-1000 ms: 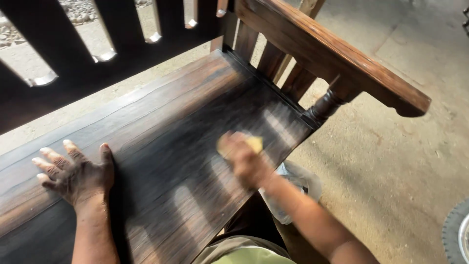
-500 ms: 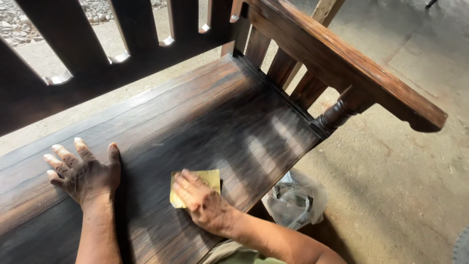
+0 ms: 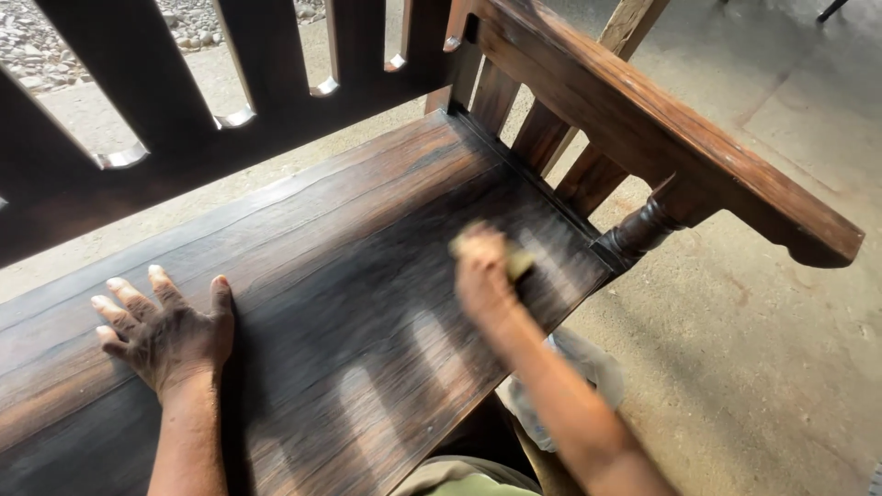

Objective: The person sits on the floor and sands the seat of a wooden bench using a sanding block. They repeatedly rub the block along the grain of the wood, occasionally switching to a different sanding sheet from a plastic bag to continue smoothing the surface.

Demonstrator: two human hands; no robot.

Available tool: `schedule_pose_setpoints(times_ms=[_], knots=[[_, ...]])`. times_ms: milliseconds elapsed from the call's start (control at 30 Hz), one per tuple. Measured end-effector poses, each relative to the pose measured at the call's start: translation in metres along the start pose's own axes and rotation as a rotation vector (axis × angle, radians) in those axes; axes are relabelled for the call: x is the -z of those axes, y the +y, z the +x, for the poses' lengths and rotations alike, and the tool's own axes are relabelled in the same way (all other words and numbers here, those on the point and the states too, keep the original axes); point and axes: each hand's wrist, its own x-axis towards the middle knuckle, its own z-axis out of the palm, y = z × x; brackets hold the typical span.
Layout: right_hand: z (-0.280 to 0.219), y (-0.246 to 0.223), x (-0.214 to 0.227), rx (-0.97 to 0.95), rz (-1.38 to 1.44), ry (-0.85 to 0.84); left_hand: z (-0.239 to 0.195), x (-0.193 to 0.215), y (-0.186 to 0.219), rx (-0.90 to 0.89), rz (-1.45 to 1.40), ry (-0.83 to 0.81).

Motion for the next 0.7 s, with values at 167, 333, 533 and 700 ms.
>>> schedule_pose_setpoints(times_ms=[167,333,533,700], knots=[[-0.021,-0.123,0.091,0.348,0.112,0.095,0.000,-0.003,0.001,-0.003,-0.019,0.012],[0.037,0.046,0.007,0.128,0.043,-0.012,-0.001,-0.005,-0.001,-0.004,0.031,-0.009],[0.047,0.049,-0.029,0.285,-0.987,-0.733,-0.001,-0.001,0.000,0.018,0.039,-0.011],[0.006,-0.006,-0.006,0.346,-0.163,-0.048,0.001,-0.003,0.001,0.008,0.052,0.003]])
